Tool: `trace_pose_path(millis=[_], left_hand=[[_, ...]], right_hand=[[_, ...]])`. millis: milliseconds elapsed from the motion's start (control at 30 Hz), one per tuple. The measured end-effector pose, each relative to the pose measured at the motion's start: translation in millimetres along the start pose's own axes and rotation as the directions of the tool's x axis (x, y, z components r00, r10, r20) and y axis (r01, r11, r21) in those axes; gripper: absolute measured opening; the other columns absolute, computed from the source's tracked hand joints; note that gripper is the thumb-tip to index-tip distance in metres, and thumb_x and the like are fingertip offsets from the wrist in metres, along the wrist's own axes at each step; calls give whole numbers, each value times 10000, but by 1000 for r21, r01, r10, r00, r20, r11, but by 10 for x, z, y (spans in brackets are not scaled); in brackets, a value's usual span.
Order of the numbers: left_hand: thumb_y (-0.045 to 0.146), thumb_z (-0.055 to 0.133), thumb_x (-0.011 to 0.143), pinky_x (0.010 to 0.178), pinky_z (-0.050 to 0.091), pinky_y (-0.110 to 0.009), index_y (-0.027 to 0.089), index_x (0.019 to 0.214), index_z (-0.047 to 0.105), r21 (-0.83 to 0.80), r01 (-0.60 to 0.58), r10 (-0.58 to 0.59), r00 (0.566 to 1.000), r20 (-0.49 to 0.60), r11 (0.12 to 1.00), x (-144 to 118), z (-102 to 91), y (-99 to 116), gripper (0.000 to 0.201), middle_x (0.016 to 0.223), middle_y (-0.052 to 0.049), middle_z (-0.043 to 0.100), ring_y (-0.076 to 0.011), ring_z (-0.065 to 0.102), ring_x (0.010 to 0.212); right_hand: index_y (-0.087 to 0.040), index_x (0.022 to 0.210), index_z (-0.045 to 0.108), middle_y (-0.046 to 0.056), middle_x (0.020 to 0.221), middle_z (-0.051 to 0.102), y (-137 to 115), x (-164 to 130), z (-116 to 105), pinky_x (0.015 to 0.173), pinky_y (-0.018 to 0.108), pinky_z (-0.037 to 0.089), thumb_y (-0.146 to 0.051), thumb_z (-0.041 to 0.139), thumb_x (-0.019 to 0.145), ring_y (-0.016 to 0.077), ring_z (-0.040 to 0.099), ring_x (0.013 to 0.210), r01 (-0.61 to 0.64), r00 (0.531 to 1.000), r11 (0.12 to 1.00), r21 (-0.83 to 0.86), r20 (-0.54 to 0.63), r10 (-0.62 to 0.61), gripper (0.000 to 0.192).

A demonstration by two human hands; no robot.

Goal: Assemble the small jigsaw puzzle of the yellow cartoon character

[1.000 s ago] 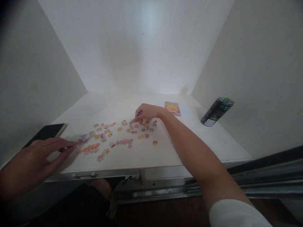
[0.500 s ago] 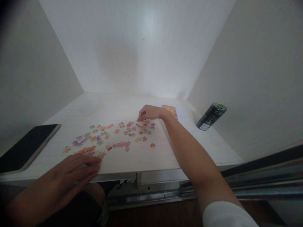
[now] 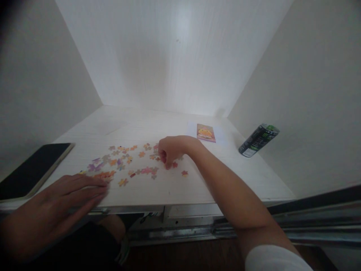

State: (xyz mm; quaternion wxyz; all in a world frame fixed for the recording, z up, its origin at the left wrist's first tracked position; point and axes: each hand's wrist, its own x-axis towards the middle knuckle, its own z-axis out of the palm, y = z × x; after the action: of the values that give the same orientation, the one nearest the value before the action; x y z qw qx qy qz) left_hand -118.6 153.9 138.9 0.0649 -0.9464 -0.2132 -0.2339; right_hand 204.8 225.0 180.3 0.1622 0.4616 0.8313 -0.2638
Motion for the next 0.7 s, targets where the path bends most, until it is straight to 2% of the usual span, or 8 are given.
trace_pose_path(millis=[100,233,333,400,533,700], left_hand=[[225,482,929,801,562,-390,213,1004,674,9,25,-25,1000,-12,1000,-28,-15,20,207,1038,-56,733,-228,676,942],[275,540,917,930,529,-426,208,1133,653,14,46,-46,999,-10,999,-15,30,165,253,1187,-82,691,-251,639,1080],[303,560,911,968,517,-421,210,1176,646,-24,48,-47,998,41,999,18,111,296,294,1251,-87,662,-252,619,1128],[295,533,926,946,531,-427,192,1150,662,-47,43,-41,999,35,998,32,161,343,279,1236,-102,668,-257,626,1110],[291,536,927,941,526,-470,173,1137,672,-38,53,-51,997,58,998,26,196,308,276,1225,-126,669,-281,628,1096],[362,585,903,971,481,-523,172,1162,661,-13,110,-108,990,89,994,-3,163,206,330,1239,-144,647,-315,595,1137]], right_hand=[[-150,814,721,23,687,700,-63,5,21,554,252,379,-260,748,690,131,602,603,-18,998,1000,-4,52,18,168],[-143,825,687,19,712,693,-73,-2,26,570,239,390,-236,735,718,117,595,612,7,999,999,44,52,-9,150],[-136,823,678,14,730,676,-96,8,32,577,227,396,-207,714,744,103,569,621,116,993,989,96,-13,-115,113],[-131,847,685,16,741,673,-127,35,52,592,222,412,-183,692,766,102,566,642,199,979,966,165,-72,-189,97],[-129,913,700,27,772,699,-214,130,138,613,220,447,-193,675,799,105,599,673,306,951,894,327,-140,-275,133],[-137,921,706,33,785,721,-319,249,276,623,222,465,-201,673,802,108,630,681,360,932,858,367,-194,-308,139]])
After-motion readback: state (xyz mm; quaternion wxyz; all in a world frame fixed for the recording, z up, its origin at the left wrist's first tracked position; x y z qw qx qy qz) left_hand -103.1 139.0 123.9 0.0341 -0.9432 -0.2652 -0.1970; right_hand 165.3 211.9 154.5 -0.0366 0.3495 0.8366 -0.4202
